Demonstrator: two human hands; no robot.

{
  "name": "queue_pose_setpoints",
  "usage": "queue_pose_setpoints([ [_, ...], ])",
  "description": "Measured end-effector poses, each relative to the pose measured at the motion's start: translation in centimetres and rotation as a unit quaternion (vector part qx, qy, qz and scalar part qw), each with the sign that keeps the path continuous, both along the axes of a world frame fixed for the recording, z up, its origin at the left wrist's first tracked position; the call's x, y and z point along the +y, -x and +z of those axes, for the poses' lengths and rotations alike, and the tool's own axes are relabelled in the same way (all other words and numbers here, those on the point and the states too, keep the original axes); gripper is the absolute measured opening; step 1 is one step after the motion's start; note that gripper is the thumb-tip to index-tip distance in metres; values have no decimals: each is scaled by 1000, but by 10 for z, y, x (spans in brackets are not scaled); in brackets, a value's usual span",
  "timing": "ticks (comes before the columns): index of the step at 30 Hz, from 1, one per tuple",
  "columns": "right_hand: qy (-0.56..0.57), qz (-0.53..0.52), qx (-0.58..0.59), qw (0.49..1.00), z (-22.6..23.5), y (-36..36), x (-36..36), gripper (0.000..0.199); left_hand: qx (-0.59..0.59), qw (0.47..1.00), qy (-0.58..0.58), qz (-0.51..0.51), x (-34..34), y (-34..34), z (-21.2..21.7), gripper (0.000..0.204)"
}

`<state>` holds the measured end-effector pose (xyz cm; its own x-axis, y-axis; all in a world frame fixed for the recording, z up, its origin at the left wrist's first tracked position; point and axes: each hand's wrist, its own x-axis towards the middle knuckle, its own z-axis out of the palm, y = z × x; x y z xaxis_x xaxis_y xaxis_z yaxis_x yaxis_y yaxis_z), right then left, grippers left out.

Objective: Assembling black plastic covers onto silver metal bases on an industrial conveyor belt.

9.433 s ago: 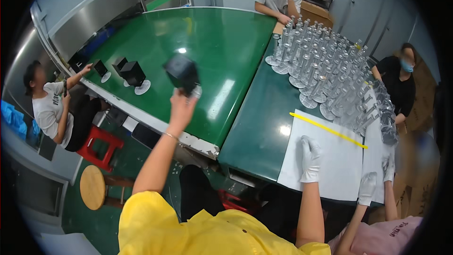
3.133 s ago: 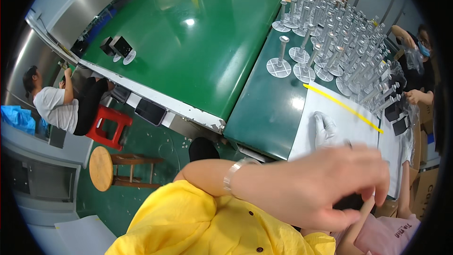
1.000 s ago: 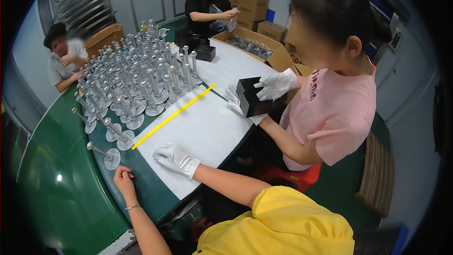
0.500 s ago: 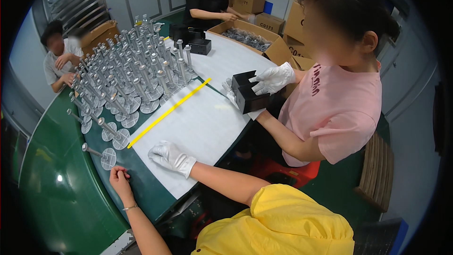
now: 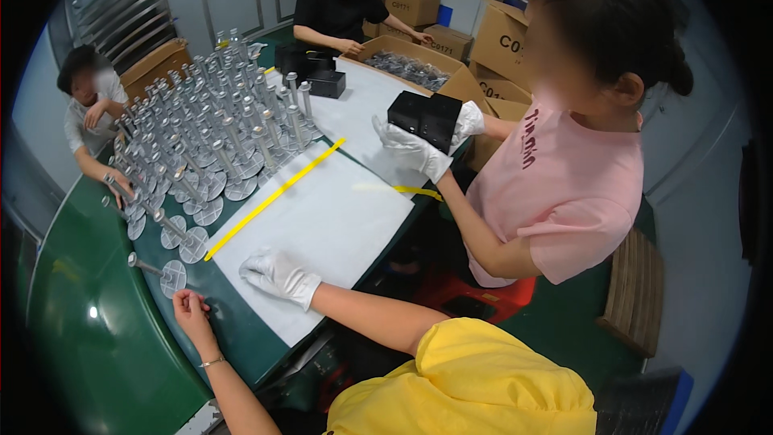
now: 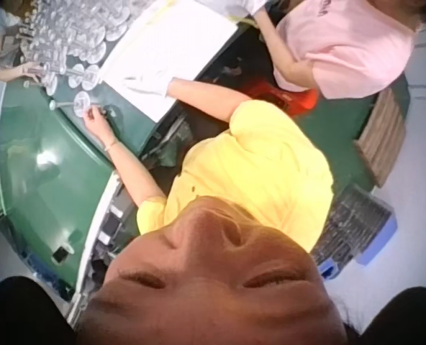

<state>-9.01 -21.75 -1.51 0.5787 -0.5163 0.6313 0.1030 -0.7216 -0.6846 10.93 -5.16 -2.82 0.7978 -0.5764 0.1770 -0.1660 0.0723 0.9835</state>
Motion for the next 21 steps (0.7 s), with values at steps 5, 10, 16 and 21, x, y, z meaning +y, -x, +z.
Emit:
queue_pose_setpoints([
  [5, -7, 17, -29, 999, -3, -8, 5, 7, -41, 999, -8, 12, 4, -9, -8, 7],
  [10, 3, -17, 11, 1000, -8, 1, -3, 9, -338, 925, -122, 122, -11, 20, 10, 10],
  [16, 25, -1, 31, 999, -3, -5, 9, 11, -472, 781, -381, 149, -5, 13, 8, 50],
  [21, 48, -11, 36, 998, 9, 11, -3, 12, -431, 790, -426, 97, -28, 26, 19, 59],
])
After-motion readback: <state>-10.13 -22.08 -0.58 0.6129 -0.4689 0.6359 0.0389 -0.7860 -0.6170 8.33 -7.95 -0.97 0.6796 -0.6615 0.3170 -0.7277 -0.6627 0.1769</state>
